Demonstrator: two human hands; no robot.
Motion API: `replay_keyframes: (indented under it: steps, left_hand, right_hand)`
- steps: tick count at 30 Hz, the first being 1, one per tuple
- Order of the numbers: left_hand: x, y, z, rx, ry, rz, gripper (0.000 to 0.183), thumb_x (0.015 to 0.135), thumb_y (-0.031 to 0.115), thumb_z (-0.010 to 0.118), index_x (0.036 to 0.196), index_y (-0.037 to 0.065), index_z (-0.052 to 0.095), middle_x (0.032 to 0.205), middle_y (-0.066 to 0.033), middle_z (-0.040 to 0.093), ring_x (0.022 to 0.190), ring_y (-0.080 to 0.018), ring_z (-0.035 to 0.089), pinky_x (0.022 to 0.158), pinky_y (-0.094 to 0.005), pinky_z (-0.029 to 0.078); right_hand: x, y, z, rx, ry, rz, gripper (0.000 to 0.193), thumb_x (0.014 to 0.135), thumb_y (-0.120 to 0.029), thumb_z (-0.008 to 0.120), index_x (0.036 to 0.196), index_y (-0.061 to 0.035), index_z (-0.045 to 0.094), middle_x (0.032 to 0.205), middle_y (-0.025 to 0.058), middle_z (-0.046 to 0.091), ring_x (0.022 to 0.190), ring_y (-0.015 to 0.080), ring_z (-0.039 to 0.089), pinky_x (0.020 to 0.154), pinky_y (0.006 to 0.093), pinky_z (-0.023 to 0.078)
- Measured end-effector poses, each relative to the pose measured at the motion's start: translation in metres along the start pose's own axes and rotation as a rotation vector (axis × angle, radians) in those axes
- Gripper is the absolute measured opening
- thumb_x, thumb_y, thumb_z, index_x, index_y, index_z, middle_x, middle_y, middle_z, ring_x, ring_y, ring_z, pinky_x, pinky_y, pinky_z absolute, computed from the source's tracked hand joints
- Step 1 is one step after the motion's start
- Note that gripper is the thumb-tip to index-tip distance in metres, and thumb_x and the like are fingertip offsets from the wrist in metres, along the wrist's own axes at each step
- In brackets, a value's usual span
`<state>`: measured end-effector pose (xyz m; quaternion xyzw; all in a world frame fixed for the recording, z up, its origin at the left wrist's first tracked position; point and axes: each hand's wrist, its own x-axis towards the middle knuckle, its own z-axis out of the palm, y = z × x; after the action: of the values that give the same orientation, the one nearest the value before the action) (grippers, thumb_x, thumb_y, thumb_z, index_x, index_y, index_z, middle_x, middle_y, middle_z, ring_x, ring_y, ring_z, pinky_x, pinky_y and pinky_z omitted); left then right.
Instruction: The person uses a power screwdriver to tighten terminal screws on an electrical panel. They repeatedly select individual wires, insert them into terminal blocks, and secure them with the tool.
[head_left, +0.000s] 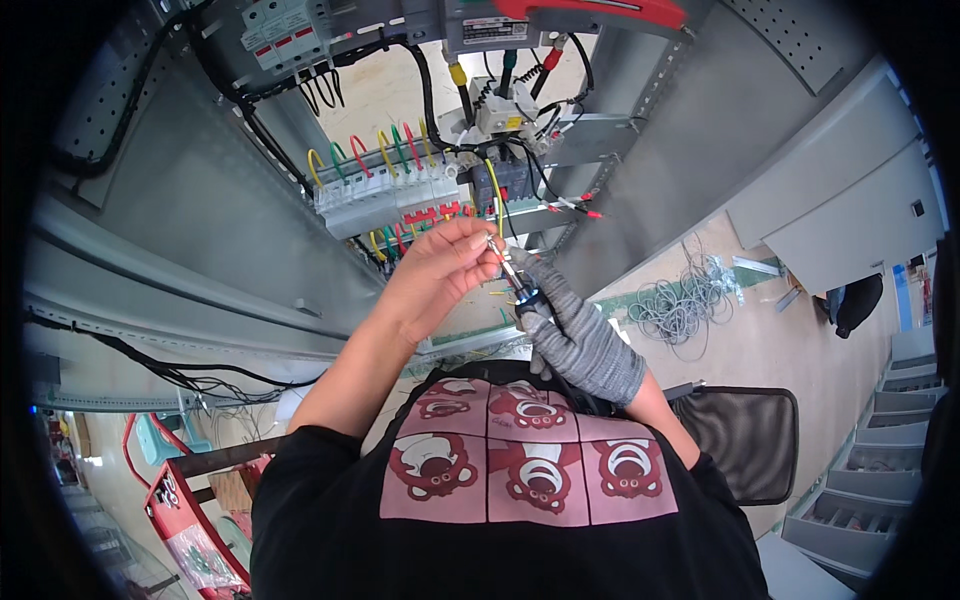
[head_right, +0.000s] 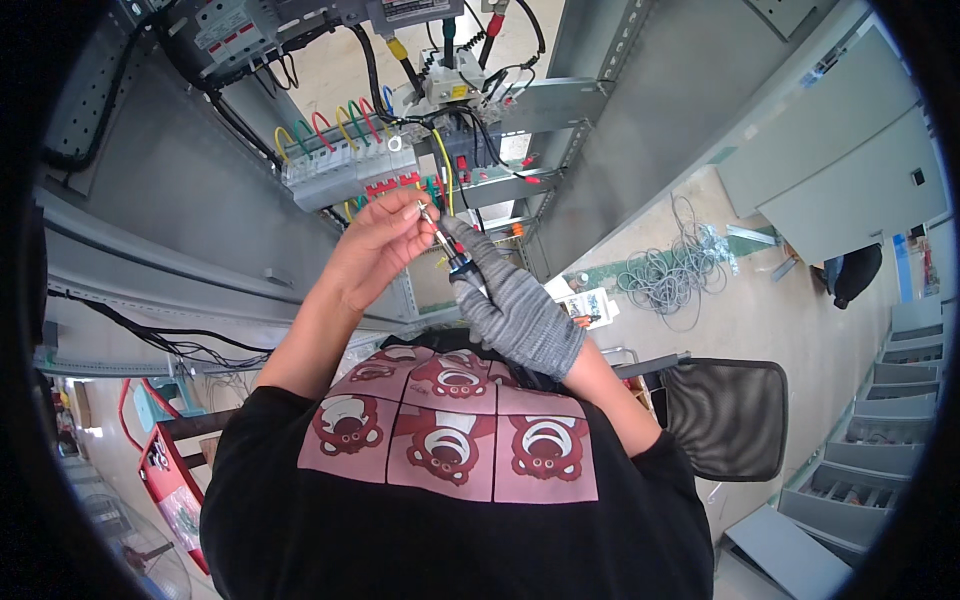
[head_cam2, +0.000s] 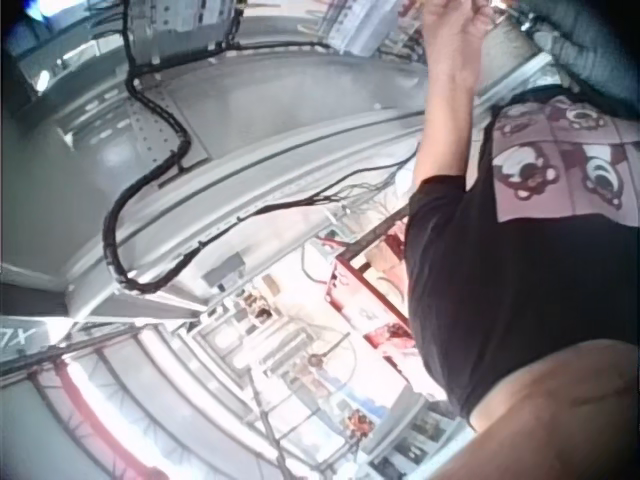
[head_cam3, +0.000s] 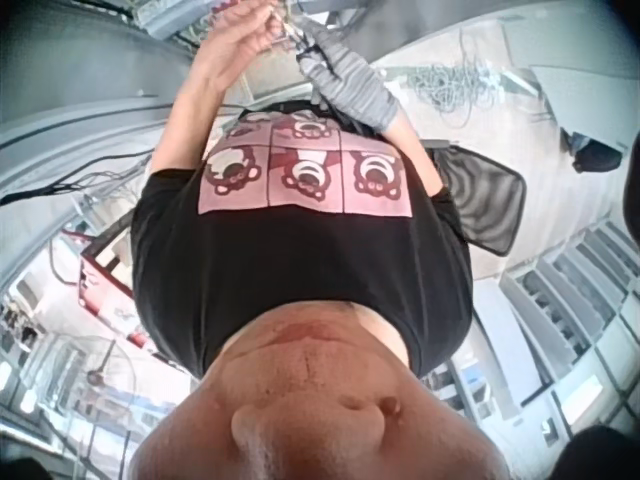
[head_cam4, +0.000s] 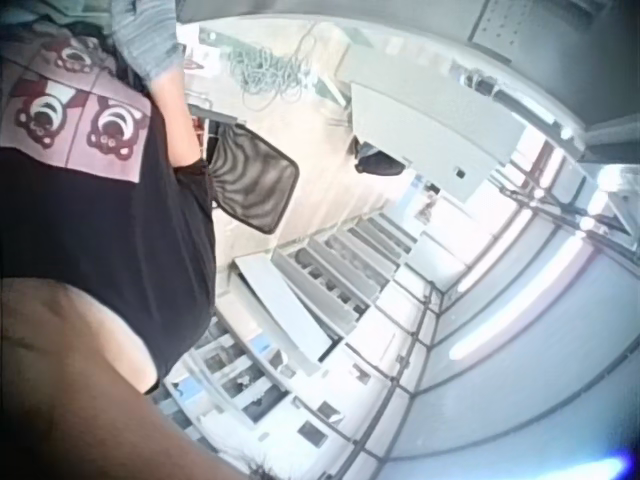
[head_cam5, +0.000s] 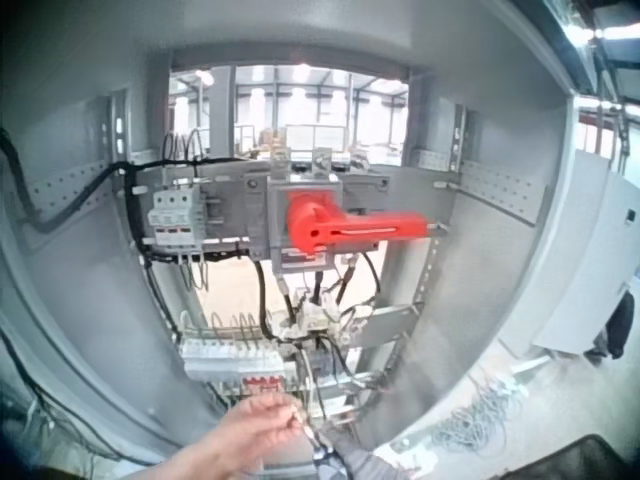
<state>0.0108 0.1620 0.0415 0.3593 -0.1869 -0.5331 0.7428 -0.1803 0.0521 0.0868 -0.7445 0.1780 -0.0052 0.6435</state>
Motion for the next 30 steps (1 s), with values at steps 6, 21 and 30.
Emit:
replay_keyframes:
  steps: [6, 21, 30]
  left_hand:
    - [0.0, -0.009, 0.016, -0.038, 0.052, 0.029, 0.018, 0.094, 0.009, 0.064, 0.111, 0.003, 0.063, 0.099, -0.0061, 0.067, 0.086, -0.0109, 0.064, 0.081, -0.0241, 0.055]
    - [0.024, -0.036, 0.045, 0.337, 0.134, 0.045, 0.006, 0.094, 0.01, 0.064, 0.096, 0.006, 0.06, 0.087, -0.0031, 0.065, 0.081, -0.0107, 0.064, 0.073, -0.0242, 0.055]
    - [0.057, 0.032, 0.072, 1.482, -0.094, 0.743, 0.01, 0.089, 0.007, 0.065, 0.097, 0.003, 0.062, 0.093, -0.0051, 0.064, 0.082, -0.0207, 0.061, 0.077, -0.0327, 0.049]
  right_hand:
    - [0.001, 0.0, -0.013, -0.169, 0.044, -0.157, 0.064, 0.091, -0.006, 0.05, 0.152, -0.0067, 0.028, 0.105, 0.0236, 0.061, 0.085, 0.0332, 0.063, 0.08, 0.0382, 0.052]
    - [-0.002, 0.037, -0.045, -0.049, 0.184, -0.247, 0.05, 0.097, -0.009, 0.048, 0.146, -0.0106, 0.04, 0.097, 0.0154, 0.064, 0.082, 0.0199, 0.065, 0.076, 0.0334, 0.052]
    - [-0.015, 0.057, -0.07, 0.119, 0.341, -0.286, 0.047, 0.099, -0.007, 0.046, 0.146, -0.0107, 0.042, 0.093, 0.0019, 0.056, 0.08, 0.0076, 0.051, 0.078, 0.0245, 0.047]
